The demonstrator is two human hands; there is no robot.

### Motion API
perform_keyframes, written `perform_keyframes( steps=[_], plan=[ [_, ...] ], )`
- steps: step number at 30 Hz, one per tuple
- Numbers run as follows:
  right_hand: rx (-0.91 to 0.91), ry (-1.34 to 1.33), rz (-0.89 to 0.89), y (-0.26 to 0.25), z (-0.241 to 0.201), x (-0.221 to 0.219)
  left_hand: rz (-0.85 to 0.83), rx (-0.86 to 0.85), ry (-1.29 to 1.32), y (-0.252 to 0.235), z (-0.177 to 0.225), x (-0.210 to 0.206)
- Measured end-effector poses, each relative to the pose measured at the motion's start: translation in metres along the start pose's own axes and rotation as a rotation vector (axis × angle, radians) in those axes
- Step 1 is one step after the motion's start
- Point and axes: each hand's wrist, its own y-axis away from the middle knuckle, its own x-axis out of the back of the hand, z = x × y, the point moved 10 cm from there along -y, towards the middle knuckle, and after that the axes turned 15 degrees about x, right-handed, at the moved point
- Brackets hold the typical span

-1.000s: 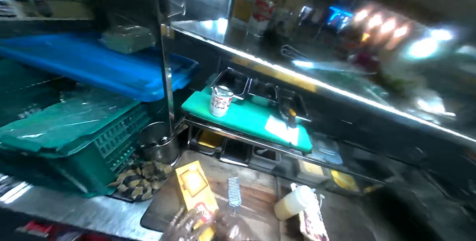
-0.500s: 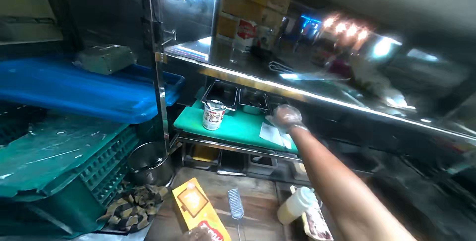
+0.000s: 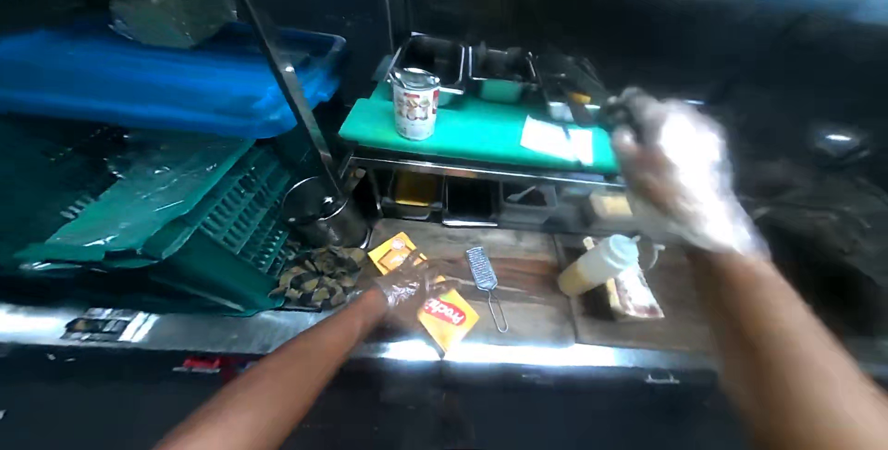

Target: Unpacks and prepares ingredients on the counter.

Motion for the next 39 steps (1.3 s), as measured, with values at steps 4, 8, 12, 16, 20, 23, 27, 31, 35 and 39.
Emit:
perform_keyframes(
  steps=[4,8,12,16,20,23,27,31,35,39],
  plan=[
    [-0.176,-0.707,0.112,0.218,-0.005,-0.056,-0.006,0.341,-0.06,-0.002,-0.003,0.005],
    [-0.706,-1.451,-0.002,0.388,-0.075,-0.163,0.004,0.672,-0.08,0.004,0.004,0.015],
    [-0.842,-1.346,-0.178,0.45,-0.124,-0.185,-0.024,0.792,-0.132,0.009,0.021,0.01],
    [-0.783,-1.2,-0.296,0.455,-0.135,-0.188,-0.041,0.814,-0.202,0.007,0.031,0.005],
    [-0.717,-1.168,-0.36,0.442,-0.137,-0.189,-0.025,0.786,-0.181,0.001,0.025,-0.002],
    [-0.683,-1.17,-0.414,0.431,-0.14,-0.194,-0.016,0.683,-0.037,0.002,0.017,-0.012],
    [-0.667,-1.177,-0.465,0.424,-0.135,-0.2,0.002,0.552,0.127,0.014,0.009,-0.012],
    [-0.655,-1.123,-0.531,0.421,-0.125,-0.191,0.015,0.542,0.183,0.032,0.001,-0.007],
    [-0.627,-1.163,-0.553,0.399,-0.119,-0.207,0.041,0.542,0.095,0.034,0.0,-0.007],
    [-0.582,-1.16,-0.556,0.395,-0.115,-0.2,0.042,0.596,0.017,0.039,0.004,-0.004]
  ],
)
